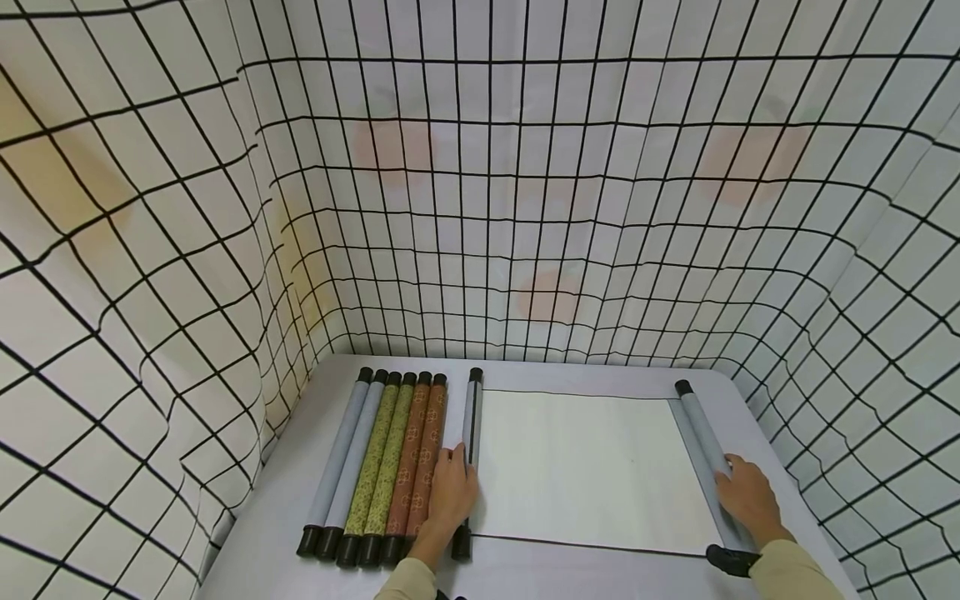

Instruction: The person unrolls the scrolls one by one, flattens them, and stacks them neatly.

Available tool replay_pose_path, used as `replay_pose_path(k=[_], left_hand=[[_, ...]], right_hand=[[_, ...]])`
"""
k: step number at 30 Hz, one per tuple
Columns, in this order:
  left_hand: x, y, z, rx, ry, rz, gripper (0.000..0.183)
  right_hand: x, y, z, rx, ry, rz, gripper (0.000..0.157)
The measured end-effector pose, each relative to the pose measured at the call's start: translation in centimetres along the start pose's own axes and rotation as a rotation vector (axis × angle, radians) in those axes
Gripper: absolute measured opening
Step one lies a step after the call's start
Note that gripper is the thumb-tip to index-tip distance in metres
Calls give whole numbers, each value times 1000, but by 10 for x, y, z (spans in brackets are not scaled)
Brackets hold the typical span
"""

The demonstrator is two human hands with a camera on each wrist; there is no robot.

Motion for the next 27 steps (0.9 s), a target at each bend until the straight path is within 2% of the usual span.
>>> replay_pose_path(k=[5,9,12,17,20,27], left_hand=[[0,1,1,-34,44,15,36],[-1,1,1,-29,43,12,36],[0,1,1,-9,16,21,37],[1,1,1,36,-35,13,58],[0,1,1,41,-29,-11,68],[0,-1,2,29,-8,-22,61]], right_hand=[[-6,1,-1,3,21,5,57],[-7,0,-1,0,39,5,57],[-8,-2,-1,5,43,4,57],[-8,-5,-2,2,27,15,56],[-9,-5,-2,-3,20,20,55],[-12,-6,-2,-4,58,25,56]])
Point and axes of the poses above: each hand's wrist, its own z-axis away from the middle knuckle, its own y-axis out of the palm, x = y × z, the point moved 2 cm from there along -z, towards the middle knuckle, and after that the axes turned 10 degrees about -x, right-handed, at the moved point
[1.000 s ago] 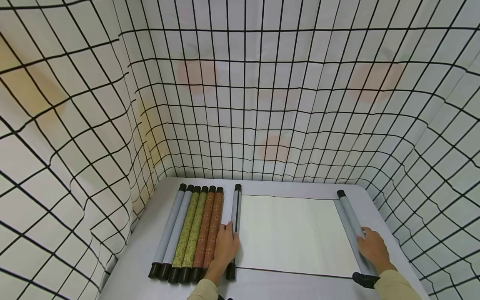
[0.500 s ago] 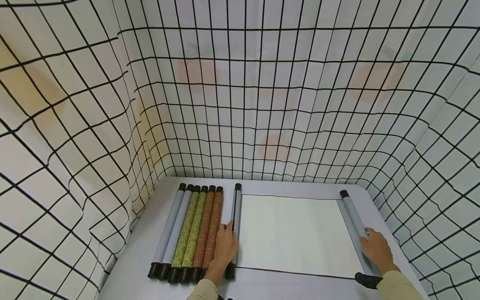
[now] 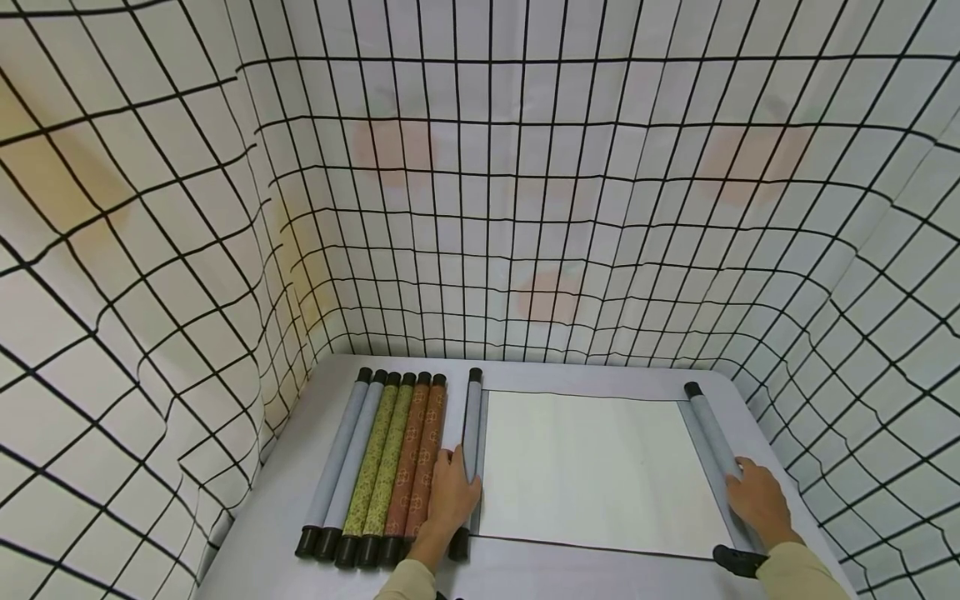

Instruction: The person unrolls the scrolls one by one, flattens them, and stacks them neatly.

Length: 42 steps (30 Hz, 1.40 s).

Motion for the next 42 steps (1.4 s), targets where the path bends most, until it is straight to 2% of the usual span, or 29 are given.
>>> replay_pose_path(k=[14,24,30,42], left_hand=[[0,4,3,-22,7,-12,49],[2,6,2,2,-19,-11,50],[1,4,1,4,-13,-26,52],[1,3,1,30,-19,-45,56]], right_hand=[[-12,-2,-2,-5,8,-6,56],[-16,-4,-6,47,14,-2,57],[-11,-4,-6,81,6,14,60],[-1,-10,1,75,-6,26,61]])
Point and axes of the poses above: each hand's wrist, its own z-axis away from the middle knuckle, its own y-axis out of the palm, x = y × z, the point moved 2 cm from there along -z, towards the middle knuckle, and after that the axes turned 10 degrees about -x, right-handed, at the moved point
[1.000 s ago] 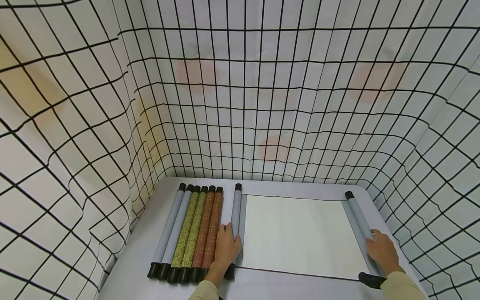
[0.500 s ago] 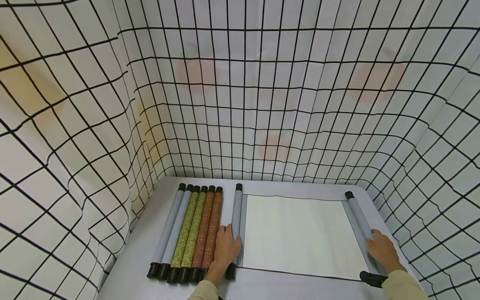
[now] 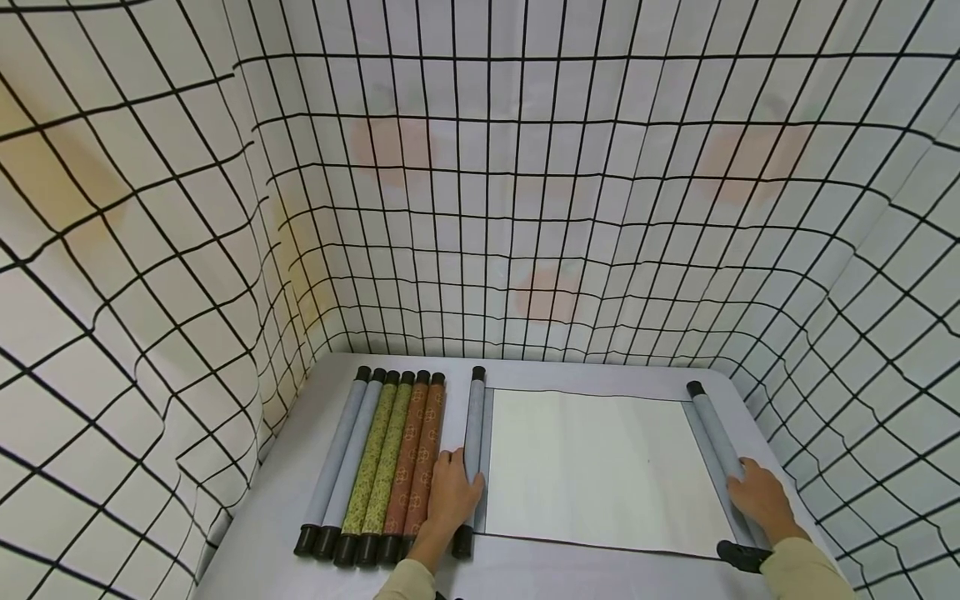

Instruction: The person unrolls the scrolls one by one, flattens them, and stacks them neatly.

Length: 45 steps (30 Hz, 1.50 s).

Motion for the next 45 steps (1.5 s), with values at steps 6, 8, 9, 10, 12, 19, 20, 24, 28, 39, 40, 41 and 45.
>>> replay_pose_path(k=[6,8,9,10,12,19,20,24,28,39,40,41,45], left_hand=[[2,2,-1,11,-16,-17,59],[3,3,-1,12,-20,-19,61],[3,3,-1,12,-21,-17,61],[3,3,-1,12,-21,-16,62],[3,3,-1,7,-15,-10,63],[0,-1,-3,10,-27,26,67],[-1,-1,-3,14,-35,29,67],[-3,-4,-7,7,-51,32,66],[-6,-7,-13,-23,-20,46,63],[-15,-19,-29,-53,15,74,63],[-16,-20,-30,-56,19,76,63],[-16,-21,-31,-59,21,84,63],[-16,-26,-36,-67,15,87,65]], right_hand=[[2,0,0,-9,6,9,63],[2,0,1,-8,16,7,63],[2,1,1,-7,20,7,64],[3,1,1,-9,24,7,64],[2,1,1,-9,27,2,65],[3,-2,-1,-40,15,-12,67],[3,-2,-2,-47,11,-11,67],[2,-2,-7,-84,1,-7,66],[3,0,-14,-129,-21,-11,66],[48,-13,-20,-171,-178,-96,60],[52,-13,-20,-167,-191,-101,60],[56,-12,-21,-165,-201,-98,61],[75,-11,-21,-125,-202,-112,65]])
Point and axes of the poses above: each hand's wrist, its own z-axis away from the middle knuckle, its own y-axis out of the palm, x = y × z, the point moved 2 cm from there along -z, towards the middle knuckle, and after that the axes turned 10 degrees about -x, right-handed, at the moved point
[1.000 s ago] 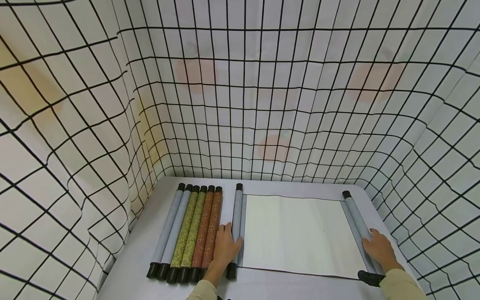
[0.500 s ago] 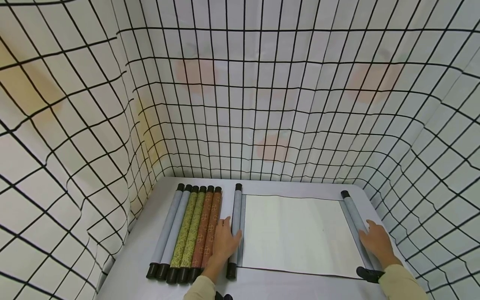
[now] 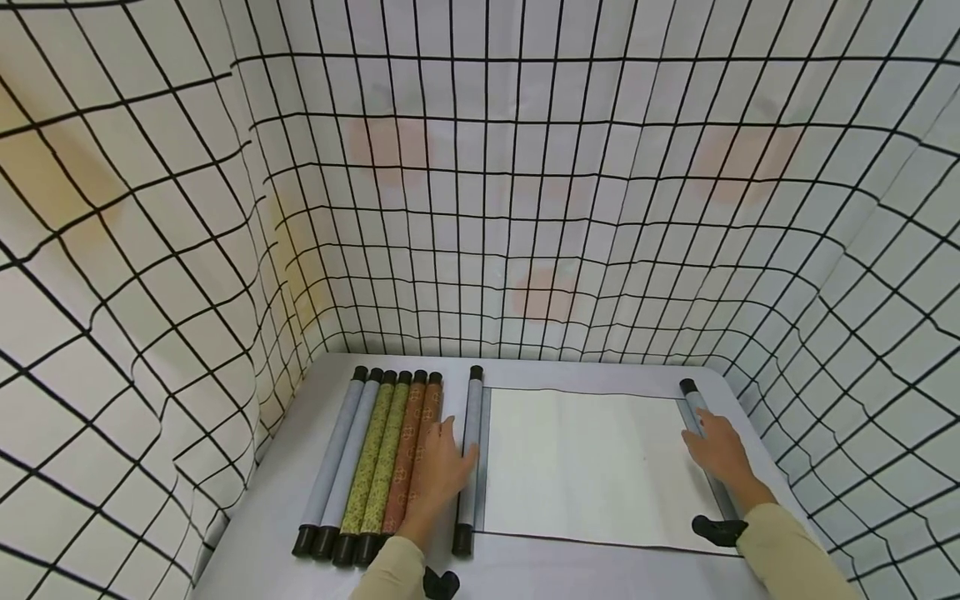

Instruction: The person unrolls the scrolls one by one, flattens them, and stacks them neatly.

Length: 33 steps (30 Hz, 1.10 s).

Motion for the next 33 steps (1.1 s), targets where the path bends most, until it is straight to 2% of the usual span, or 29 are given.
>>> replay_pose_path(k=[3,6,11,15,19,24,26,29,33], left_hand=[[5,-5,-3,-11,-13,-30,66],[10,-10,-7,-32,-5,-32,64],[15,-22,-19,-55,13,-12,63],[21,-30,-24,-15,-35,17,63],[29,-36,-26,12,-98,22,62],[39,-45,-33,-6,-113,33,59],[41,-49,-37,-5,-113,8,59],[46,-53,-41,35,-139,-36,63],[54,-57,-47,84,-173,-22,66]], right_hand=[[14,6,-2,15,-21,5,66],[27,13,-6,-6,-67,28,62],[50,22,-12,-36,-108,-11,56],[65,26,-11,-49,-132,-46,54],[82,33,-6,-36,-112,-62,54],[103,48,-6,-1,-88,-92,56],[111,52,-6,5,-83,-117,56],[126,58,-3,16,-80,-173,55],[149,72,5,53,-64,-249,54]])
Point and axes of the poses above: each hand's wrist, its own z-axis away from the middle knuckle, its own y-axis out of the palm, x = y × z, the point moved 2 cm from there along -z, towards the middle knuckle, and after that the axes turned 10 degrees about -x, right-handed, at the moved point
